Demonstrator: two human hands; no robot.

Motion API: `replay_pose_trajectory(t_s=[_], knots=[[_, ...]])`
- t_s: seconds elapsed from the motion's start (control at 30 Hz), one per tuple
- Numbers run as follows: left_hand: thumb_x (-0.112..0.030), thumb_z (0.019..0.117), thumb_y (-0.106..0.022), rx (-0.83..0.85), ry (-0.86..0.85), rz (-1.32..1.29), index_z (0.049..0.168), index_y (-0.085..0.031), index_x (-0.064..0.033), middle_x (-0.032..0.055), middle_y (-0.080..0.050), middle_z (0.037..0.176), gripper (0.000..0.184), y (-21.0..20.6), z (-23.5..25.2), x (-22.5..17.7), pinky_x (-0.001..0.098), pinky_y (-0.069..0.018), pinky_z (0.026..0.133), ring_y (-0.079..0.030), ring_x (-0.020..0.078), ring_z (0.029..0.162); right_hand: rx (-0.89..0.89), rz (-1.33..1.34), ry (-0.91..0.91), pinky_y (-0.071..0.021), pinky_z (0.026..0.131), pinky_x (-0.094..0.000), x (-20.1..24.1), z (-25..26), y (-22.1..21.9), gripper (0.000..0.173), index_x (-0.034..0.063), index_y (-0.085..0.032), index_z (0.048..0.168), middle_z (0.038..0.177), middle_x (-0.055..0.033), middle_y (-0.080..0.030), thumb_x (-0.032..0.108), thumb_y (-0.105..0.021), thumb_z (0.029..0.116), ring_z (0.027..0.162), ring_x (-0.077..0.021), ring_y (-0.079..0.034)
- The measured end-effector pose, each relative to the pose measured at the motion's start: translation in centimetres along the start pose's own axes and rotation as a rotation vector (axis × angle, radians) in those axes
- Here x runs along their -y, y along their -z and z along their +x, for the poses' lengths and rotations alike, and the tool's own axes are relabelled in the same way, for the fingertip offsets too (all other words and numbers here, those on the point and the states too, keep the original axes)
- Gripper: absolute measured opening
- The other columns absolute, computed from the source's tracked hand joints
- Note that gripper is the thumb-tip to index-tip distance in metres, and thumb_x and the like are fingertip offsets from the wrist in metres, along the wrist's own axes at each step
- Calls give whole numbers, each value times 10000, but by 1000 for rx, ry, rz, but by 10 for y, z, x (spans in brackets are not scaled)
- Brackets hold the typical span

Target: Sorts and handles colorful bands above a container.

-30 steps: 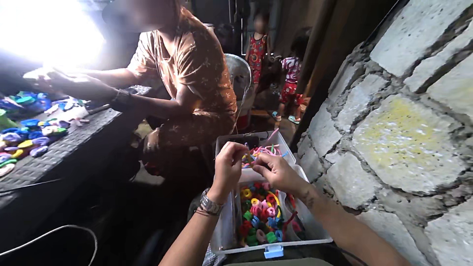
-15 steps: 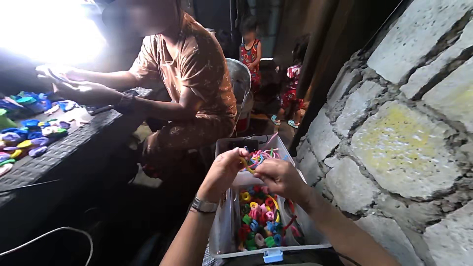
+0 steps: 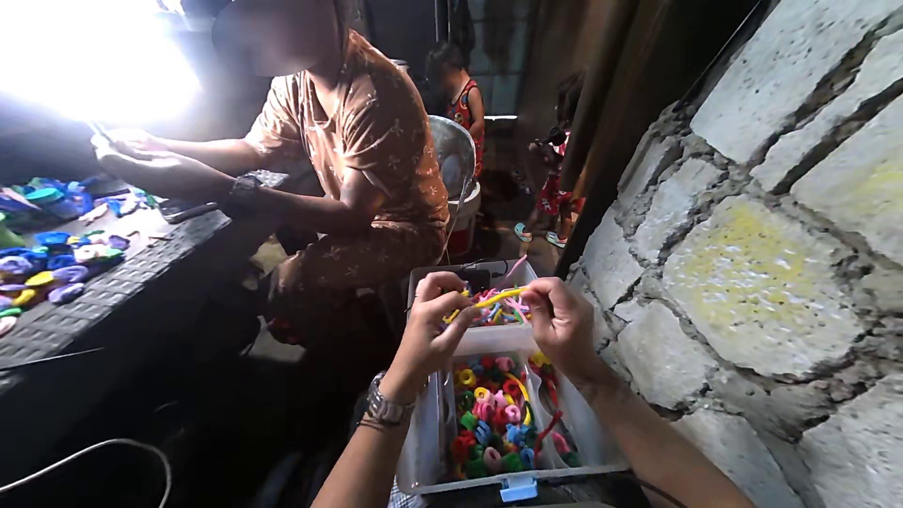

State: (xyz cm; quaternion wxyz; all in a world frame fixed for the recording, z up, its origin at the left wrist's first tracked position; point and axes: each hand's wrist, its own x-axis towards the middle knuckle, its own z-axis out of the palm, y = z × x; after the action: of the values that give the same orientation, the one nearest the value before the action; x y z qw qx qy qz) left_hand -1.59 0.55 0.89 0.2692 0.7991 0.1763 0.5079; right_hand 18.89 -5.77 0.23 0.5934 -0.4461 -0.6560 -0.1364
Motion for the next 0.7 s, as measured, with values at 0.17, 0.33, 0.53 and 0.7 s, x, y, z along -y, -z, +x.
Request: replay_pose_trajectory(t_s=[0.17, 0.33, 0.53, 0.7], knots=[[-242, 1020, -570, -161, 17, -225, 798, -669, -123, -101, -640, 954, 271, 5, 0, 7, 146, -504, 756, -588, -47, 894, 217, -130, 6, -566, 635, -325, 4, 0, -3, 262, 68, -708, 923, 807, -57, -717, 258, -559, 1026, 726, -164, -695], [-284, 1043, -536, -100, 53, 304, 655, -547, -86, -27, -475, 655, 435, 15, 1, 1, 272, -426, 723, -495, 61, 651, 230, -419, 106, -549, 592, -396, 3, 4, -1, 263, 71, -686, 840, 725, -75, -687, 212, -548, 1013, 675, -249, -695], [-375, 1037, -532, -60, -43, 623, 625, -563, -79, 46, -525, 610, 508, 5, -1, 11, 441, -437, 722, -550, 207, 604, 228, -564, -60, -508, 545, -440, 16, 9, 5, 165, 49, -664, 808, 679, -105, -650, 132, -609, 940, 641, -285, -679], [-323, 1038, -532, -62, 21, 405, 679, -605, -49, 21, -529, 659, 459, 11, 9, 2, 367, -445, 698, -535, 139, 644, 224, -587, -263, -532, 580, -517, 20, 20, 10, 121, 18, -693, 861, 751, -154, -688, 87, -624, 932, 700, -348, -704]])
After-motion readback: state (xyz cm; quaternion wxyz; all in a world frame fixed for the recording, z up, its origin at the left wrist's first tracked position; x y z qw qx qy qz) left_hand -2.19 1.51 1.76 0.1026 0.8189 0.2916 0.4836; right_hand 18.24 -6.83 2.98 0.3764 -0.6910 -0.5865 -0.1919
